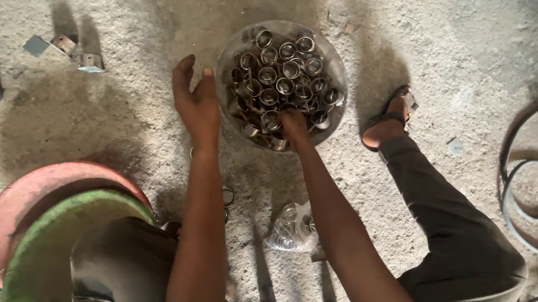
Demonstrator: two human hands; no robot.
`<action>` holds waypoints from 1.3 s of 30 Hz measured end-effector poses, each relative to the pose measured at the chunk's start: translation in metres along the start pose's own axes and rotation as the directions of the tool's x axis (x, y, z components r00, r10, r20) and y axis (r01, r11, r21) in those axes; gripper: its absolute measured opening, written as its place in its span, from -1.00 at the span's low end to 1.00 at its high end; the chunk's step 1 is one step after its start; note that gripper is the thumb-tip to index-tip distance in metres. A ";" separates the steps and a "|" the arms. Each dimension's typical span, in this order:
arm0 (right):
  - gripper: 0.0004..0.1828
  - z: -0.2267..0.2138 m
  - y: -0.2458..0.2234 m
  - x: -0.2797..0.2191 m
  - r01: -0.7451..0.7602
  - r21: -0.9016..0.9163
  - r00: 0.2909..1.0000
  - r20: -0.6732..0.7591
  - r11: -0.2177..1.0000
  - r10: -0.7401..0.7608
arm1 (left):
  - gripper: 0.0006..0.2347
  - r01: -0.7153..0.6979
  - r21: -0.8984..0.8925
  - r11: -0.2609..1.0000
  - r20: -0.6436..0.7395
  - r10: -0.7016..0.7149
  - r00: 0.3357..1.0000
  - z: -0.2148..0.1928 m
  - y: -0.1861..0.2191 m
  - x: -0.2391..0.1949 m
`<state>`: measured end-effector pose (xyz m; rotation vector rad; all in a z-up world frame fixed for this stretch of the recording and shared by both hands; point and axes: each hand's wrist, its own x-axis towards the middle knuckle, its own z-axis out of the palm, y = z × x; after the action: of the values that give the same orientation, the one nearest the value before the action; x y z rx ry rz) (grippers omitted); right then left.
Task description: The person picks up small metal cups and inserts short metal pins into them, then sets the assembled pieces on the floor.
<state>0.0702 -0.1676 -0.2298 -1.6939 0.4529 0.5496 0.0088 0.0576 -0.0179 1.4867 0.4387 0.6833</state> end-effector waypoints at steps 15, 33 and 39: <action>-0.76 -0.019 0.015 -0.015 0.341 -0.732 0.844 -0.036 0.589 -0.535 | -0.67 0.046 -0.030 0.998 -0.062 -0.048 0.997 -0.004 -0.005 0.003; -0.91 -0.148 0.052 -0.048 0.470 -0.503 0.742 -0.220 0.725 -0.633 | -0.75 0.244 0.639 0.730 -0.255 -0.099 0.962 -0.110 -0.219 -0.068; -0.93 -0.222 0.129 -0.122 -0.252 -0.248 0.909 -0.394 0.935 0.140 | -0.81 0.089 0.890 0.447 -0.015 -0.167 0.986 -0.119 -0.224 -0.115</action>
<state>-0.0786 -0.4098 -0.2272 -2.0649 0.8601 0.4580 -0.1219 0.0821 -0.2629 2.4506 0.9448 0.2219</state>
